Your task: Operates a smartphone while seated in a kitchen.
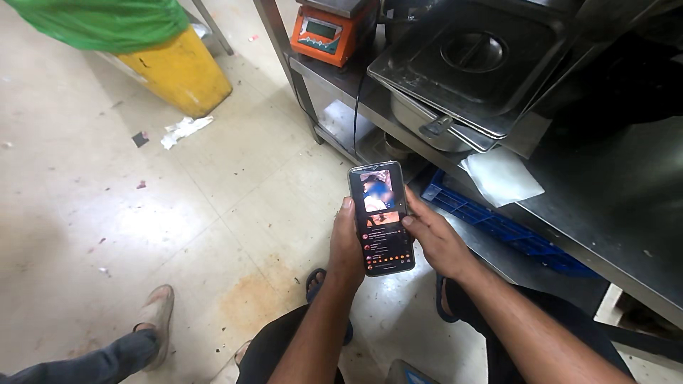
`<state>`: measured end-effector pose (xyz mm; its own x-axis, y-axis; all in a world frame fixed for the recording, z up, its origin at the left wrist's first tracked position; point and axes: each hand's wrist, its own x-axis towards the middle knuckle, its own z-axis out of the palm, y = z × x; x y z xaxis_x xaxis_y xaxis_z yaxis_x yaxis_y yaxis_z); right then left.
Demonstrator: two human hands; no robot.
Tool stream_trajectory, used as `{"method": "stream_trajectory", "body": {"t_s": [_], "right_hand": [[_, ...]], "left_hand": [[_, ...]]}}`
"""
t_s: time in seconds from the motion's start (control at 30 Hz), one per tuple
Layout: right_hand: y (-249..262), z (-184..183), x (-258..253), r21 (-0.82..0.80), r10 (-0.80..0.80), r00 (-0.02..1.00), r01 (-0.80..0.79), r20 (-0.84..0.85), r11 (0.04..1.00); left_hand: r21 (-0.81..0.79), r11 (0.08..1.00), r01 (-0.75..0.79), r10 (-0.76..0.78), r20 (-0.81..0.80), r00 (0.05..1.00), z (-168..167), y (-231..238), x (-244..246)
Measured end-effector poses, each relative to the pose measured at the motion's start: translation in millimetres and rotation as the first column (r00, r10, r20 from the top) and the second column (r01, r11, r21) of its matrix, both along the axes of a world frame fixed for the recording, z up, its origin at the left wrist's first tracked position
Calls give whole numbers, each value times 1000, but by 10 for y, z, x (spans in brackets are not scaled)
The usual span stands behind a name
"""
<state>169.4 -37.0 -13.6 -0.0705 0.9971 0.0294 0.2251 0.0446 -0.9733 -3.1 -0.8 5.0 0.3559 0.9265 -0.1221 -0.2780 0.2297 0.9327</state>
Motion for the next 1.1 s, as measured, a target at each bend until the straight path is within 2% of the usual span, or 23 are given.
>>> {"method": "stream_trajectory", "body": {"t_s": [1.1], "right_hand": [[2,-8,4,-1,-2,1000,2,-5,1000]], "left_hand": [[11,1000,12,-12,0,1000,-15,8,-6]]}}
